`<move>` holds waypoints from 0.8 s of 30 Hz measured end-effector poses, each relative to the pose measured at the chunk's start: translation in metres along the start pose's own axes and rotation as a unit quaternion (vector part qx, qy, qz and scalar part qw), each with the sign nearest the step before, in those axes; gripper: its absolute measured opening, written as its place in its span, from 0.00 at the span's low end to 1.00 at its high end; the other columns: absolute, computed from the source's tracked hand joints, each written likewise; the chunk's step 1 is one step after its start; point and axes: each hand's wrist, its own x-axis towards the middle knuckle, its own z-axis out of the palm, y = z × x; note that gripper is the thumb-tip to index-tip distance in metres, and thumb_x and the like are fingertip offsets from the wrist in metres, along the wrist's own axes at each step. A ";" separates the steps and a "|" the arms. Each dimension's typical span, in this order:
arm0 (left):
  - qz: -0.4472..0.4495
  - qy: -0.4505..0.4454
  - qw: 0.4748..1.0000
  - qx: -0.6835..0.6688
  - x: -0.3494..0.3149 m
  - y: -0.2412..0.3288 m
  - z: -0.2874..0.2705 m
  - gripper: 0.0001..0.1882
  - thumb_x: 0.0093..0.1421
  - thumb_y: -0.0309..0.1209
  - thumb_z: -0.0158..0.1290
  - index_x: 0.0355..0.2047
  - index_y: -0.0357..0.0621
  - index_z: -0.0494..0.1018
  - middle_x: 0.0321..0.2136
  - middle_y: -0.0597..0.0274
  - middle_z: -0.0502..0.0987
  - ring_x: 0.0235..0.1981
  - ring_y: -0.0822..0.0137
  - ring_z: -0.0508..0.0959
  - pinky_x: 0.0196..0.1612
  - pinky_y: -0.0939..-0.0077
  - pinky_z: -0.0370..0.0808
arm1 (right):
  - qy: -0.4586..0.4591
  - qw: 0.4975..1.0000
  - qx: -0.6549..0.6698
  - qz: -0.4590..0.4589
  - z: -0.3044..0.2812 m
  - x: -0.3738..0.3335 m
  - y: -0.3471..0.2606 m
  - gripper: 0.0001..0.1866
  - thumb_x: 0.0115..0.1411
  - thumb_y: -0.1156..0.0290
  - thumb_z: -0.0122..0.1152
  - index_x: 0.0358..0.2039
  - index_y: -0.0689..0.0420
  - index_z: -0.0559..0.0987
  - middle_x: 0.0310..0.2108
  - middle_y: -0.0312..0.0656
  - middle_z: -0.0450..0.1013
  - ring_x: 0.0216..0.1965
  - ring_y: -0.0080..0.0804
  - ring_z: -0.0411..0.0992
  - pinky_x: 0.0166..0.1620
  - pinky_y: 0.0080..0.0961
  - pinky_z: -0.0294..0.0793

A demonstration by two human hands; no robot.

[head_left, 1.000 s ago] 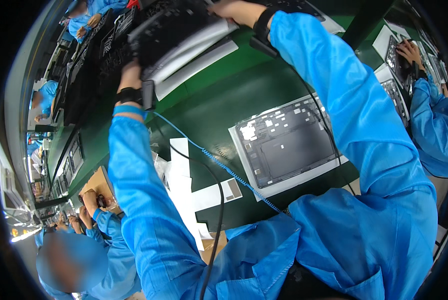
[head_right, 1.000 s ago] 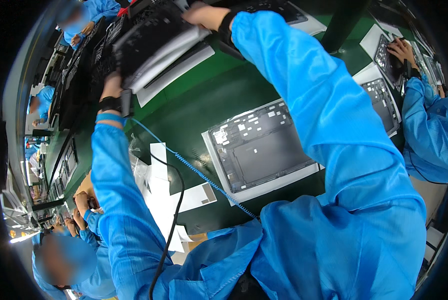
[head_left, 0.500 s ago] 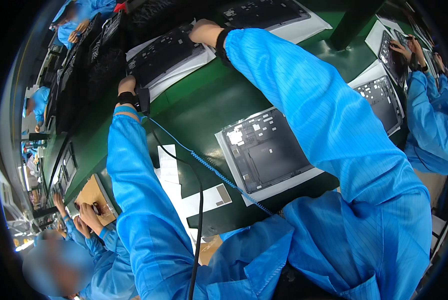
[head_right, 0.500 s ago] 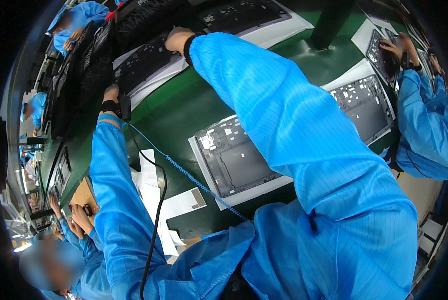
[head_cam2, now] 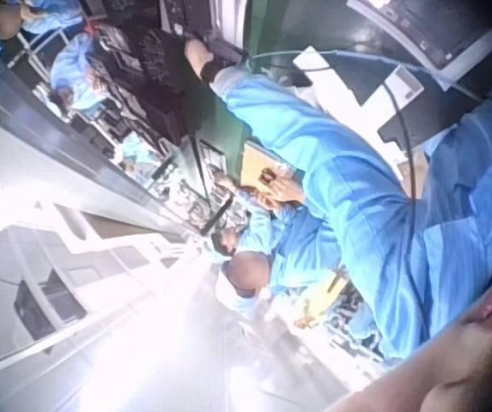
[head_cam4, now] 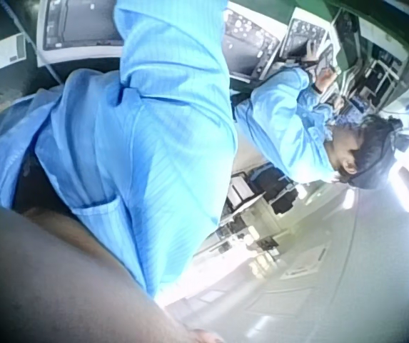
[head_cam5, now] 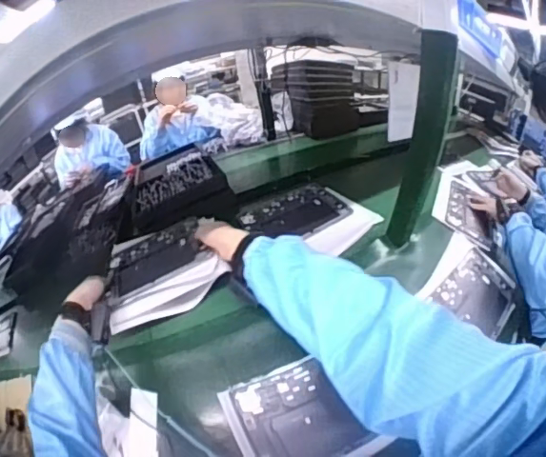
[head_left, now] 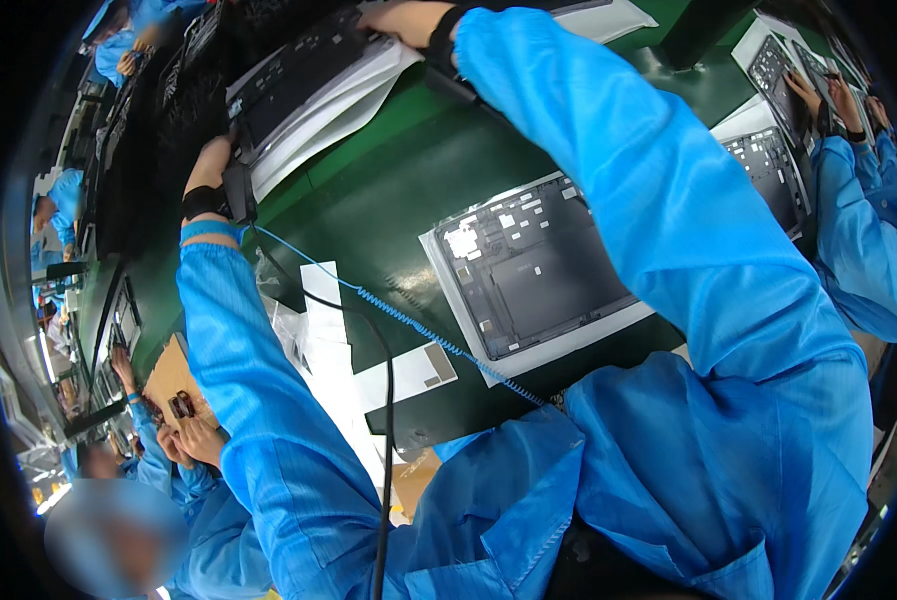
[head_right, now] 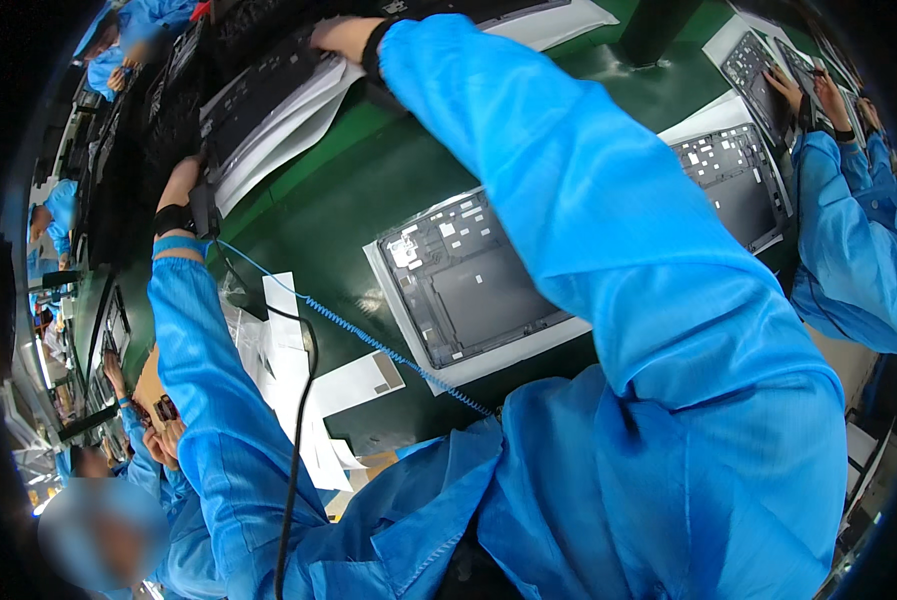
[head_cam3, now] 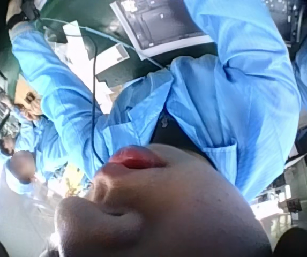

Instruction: The person is seen applying small parts and adhesive strips onto electronic chassis on a production line.

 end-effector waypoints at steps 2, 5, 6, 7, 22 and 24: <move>-0.120 0.041 0.968 -0.215 -0.039 0.010 -0.015 0.19 0.68 0.37 0.44 0.45 0.31 0.73 0.41 0.51 0.79 0.39 0.61 0.79 0.43 0.63 0.75 | 0.030 0.879 0.448 0.163 -0.014 -0.016 -0.009 0.15 0.57 0.61 0.61 0.30 0.63 0.78 0.23 0.42 0.74 0.22 0.33 0.70 0.24 0.30 0.66; -0.064 -0.067 0.839 -0.535 -0.076 0.034 -0.021 0.16 0.67 0.36 0.46 0.44 0.34 0.74 0.36 0.50 0.80 0.29 0.59 0.82 0.37 0.67 0.81 | 0.043 0.816 0.551 0.167 -0.079 -0.064 -0.018 0.11 0.57 0.65 0.60 0.32 0.62 0.80 0.27 0.41 0.75 0.28 0.30 0.72 0.31 0.25 0.70; -0.061 -0.068 0.839 -0.536 -0.098 0.048 -0.020 0.16 0.67 0.36 0.46 0.44 0.34 0.74 0.36 0.50 0.80 0.29 0.59 0.82 0.37 0.67 0.81 | 0.036 0.789 0.583 0.190 -0.110 -0.094 -0.035 0.11 0.57 0.65 0.60 0.32 0.61 0.80 0.27 0.40 0.76 0.28 0.29 0.72 0.32 0.24 0.71; -0.045 -0.046 0.829 -0.555 -0.132 0.044 -0.025 0.16 0.67 0.36 0.46 0.44 0.34 0.74 0.37 0.49 0.80 0.30 0.58 0.82 0.37 0.66 0.81 | 0.000 0.758 0.632 0.161 -0.118 -0.107 -0.057 0.10 0.57 0.65 0.60 0.33 0.60 0.80 0.27 0.40 0.76 0.28 0.28 0.72 0.33 0.24 0.72; 0.086 0.161 0.977 0.113 -0.331 0.125 0.225 0.20 0.59 0.39 0.55 0.31 0.28 0.72 0.36 0.36 0.74 0.39 0.43 0.77 0.42 0.55 0.75 | 0.159 0.824 0.539 0.077 -0.294 -0.369 -0.063 0.15 0.58 0.67 0.60 0.45 0.59 0.76 0.37 0.42 0.77 0.37 0.29 0.76 0.42 0.27 0.76; 0.104 0.158 0.978 0.089 -0.325 0.119 0.226 0.15 0.60 0.35 0.52 0.32 0.30 0.72 0.33 0.39 0.74 0.37 0.45 0.76 0.41 0.57 0.75 | 0.252 0.926 0.280 0.022 -0.295 -0.439 -0.098 0.19 0.60 0.68 0.57 0.51 0.59 0.74 0.46 0.46 0.74 0.46 0.34 0.73 0.50 0.29 0.72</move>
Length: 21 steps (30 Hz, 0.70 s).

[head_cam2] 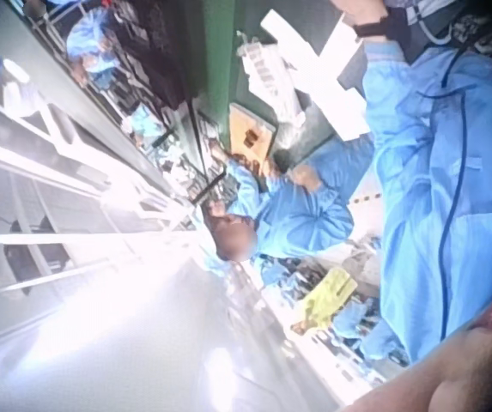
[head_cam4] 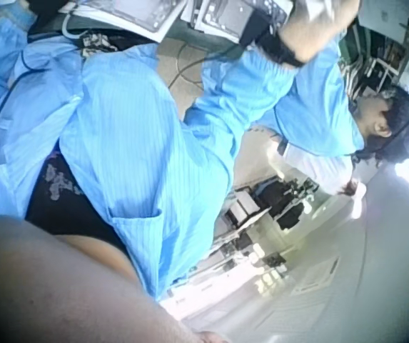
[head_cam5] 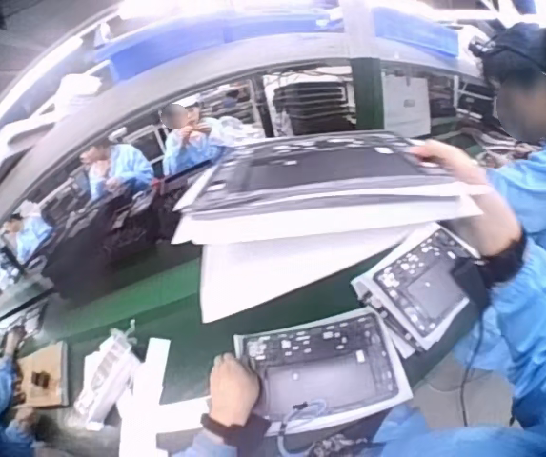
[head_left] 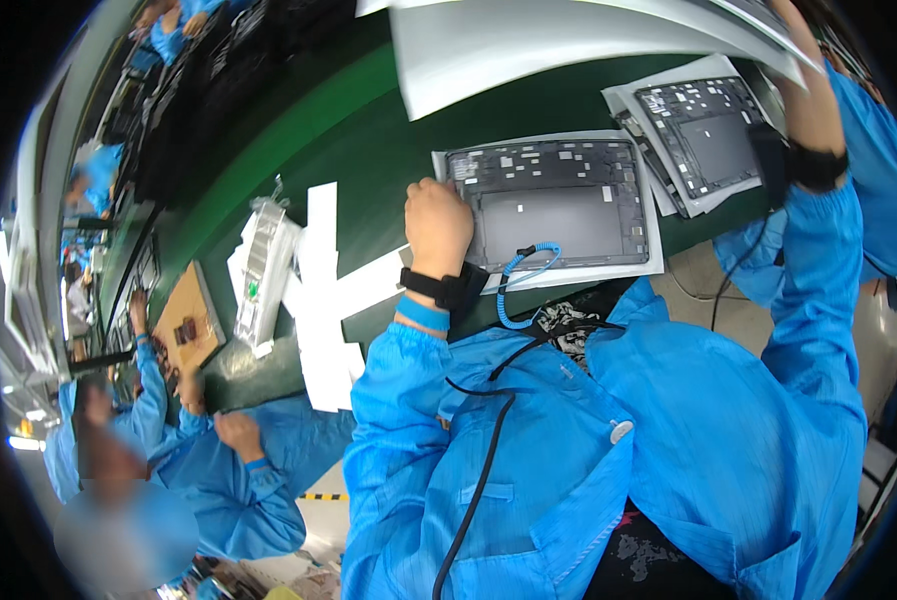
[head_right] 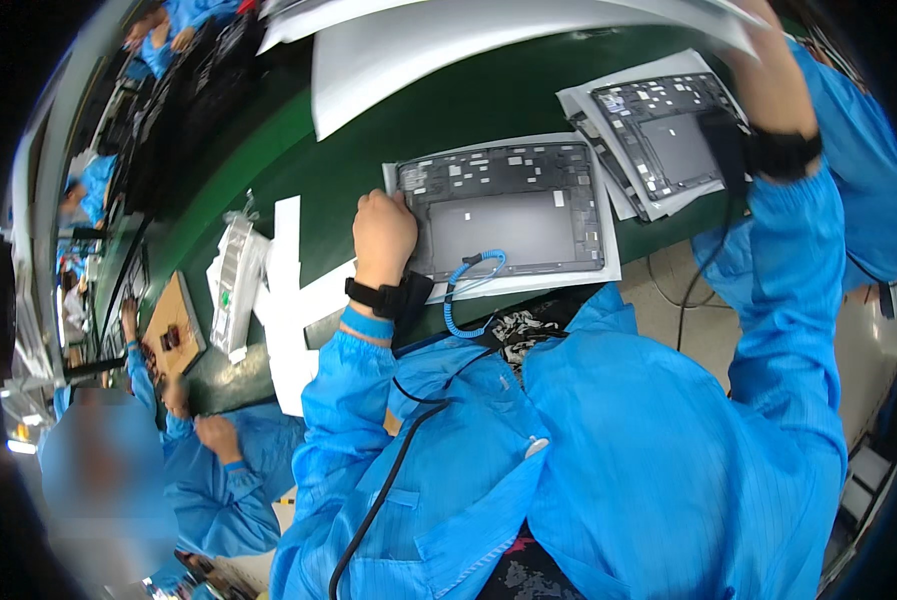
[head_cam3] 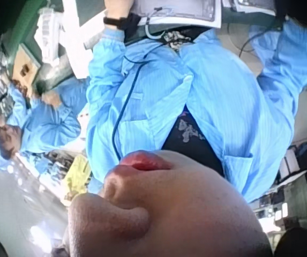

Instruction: The person is seen applying small parts and adhesive strips onto electronic chassis on a production line.

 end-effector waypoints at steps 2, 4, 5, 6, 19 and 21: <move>0.021 0.019 1.000 0.005 0.004 -0.009 0.001 0.13 0.61 0.32 0.50 0.32 0.30 0.71 0.32 0.37 0.76 0.36 0.42 0.78 0.40 0.56 0.76 | 0.062 0.957 -0.243 -0.147 -0.030 -0.025 0.003 0.22 0.62 0.68 0.53 0.57 0.59 0.71 0.54 0.49 0.71 0.56 0.38 0.70 0.58 0.31 0.68; -0.014 -0.037 0.999 -0.022 0.013 -0.002 -0.012 0.13 0.62 0.32 0.48 0.34 0.30 0.70 0.32 0.36 0.77 0.36 0.39 0.78 0.40 0.52 0.76 | 0.081 0.937 -0.316 -0.128 -0.057 -0.041 0.011 0.22 0.62 0.74 0.53 0.58 0.57 0.71 0.53 0.47 0.71 0.54 0.36 0.71 0.57 0.28 0.69; -0.005 -0.028 0.998 -0.052 0.027 -0.004 -0.024 0.14 0.62 0.33 0.47 0.36 0.30 0.68 0.33 0.34 0.78 0.37 0.37 0.78 0.40 0.49 0.75 | 0.072 0.936 -0.327 -0.110 -0.065 -0.051 0.009 0.26 0.65 0.61 0.50 0.59 0.62 0.67 0.56 0.48 0.68 0.59 0.36 0.66 0.60 0.30 0.65; 0.005 -0.026 0.998 -0.048 0.045 -0.007 -0.043 0.15 0.63 0.34 0.47 0.35 0.29 0.69 0.33 0.33 0.77 0.38 0.36 0.77 0.40 0.49 0.75 | 0.091 0.921 -0.362 -0.108 -0.066 -0.057 0.008 0.27 0.66 0.58 0.49 0.59 0.62 0.67 0.56 0.48 0.68 0.58 0.37 0.67 0.60 0.31 0.65; 0.181 0.087 0.818 0.539 0.365 -0.427 -0.107 0.10 0.54 0.26 0.47 0.25 0.42 0.80 0.28 0.52 0.81 0.31 0.55 0.80 0.33 0.63 0.76 | 0.258 0.942 0.043 0.209 0.021 -0.129 0.021 0.24 0.60 0.69 0.57 0.56 0.61 0.70 0.56 0.45 0.67 0.57 0.34 0.66 0.61 0.26 0.61; 0.090 0.117 0.856 0.496 0.364 -0.548 -0.136 0.14 0.57 0.28 0.44 0.36 0.39 0.78 0.29 0.47 0.80 0.33 0.51 0.80 0.36 0.58 0.76 | 0.270 0.858 0.267 0.348 0.034 -0.103 0.011 0.22 0.62 0.70 0.55 0.56 0.60 0.69 0.53 0.43 0.69 0.55 0.30 0.67 0.59 0.22 0.64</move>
